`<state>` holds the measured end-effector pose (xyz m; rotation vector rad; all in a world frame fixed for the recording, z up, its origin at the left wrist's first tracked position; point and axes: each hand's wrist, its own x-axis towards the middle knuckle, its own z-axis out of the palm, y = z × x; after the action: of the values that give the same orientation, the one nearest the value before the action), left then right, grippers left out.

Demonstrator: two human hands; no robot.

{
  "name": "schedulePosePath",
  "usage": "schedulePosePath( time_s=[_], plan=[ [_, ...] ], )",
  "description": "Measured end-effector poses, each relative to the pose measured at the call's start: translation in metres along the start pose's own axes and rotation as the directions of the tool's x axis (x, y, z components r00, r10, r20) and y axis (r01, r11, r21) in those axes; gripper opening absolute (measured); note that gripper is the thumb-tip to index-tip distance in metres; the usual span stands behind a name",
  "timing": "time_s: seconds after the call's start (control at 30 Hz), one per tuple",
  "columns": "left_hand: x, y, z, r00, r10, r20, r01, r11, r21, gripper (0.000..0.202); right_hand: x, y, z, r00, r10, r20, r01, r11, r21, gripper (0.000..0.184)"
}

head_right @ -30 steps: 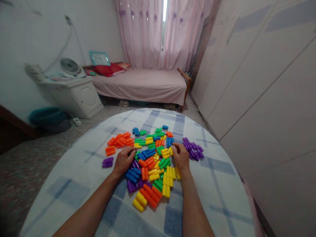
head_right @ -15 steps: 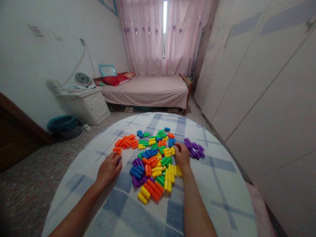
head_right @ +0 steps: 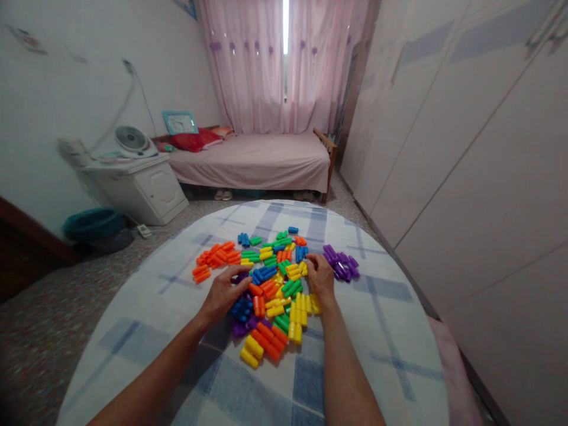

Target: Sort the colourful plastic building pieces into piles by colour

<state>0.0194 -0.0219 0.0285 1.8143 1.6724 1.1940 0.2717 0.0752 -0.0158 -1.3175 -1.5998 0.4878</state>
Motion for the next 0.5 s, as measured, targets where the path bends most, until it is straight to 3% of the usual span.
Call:
schedulePosePath(
  time_s=[0.13,0.23,0.4,0.5],
  plan=[
    [0.016,0.028,0.019,0.99,0.125,0.063,-0.122,0.991,-0.052,0.026,-0.001,-0.002,-0.001,1.0,0.0,-0.011,0.0,1.0,0.009,0.03],
    [0.019,0.027,0.024,0.984,0.176,0.021,-0.174,0.982,-0.067,0.026,-0.002,-0.005,-0.002,1.0,0.004,-0.011,-0.004,1.0,-0.003,0.029],
    [0.016,-0.009,0.022,0.977,-0.01,-0.211,-0.01,0.995,-0.095,0.03,-0.003,-0.008,-0.002,1.0,-0.003,-0.004,0.003,1.0,-0.015,0.027],
    [0.015,-0.027,0.021,0.964,-0.148,-0.22,0.099,0.971,-0.219,0.035,-0.003,-0.009,-0.002,1.0,-0.008,0.004,0.008,0.999,-0.04,0.026]
  ],
)
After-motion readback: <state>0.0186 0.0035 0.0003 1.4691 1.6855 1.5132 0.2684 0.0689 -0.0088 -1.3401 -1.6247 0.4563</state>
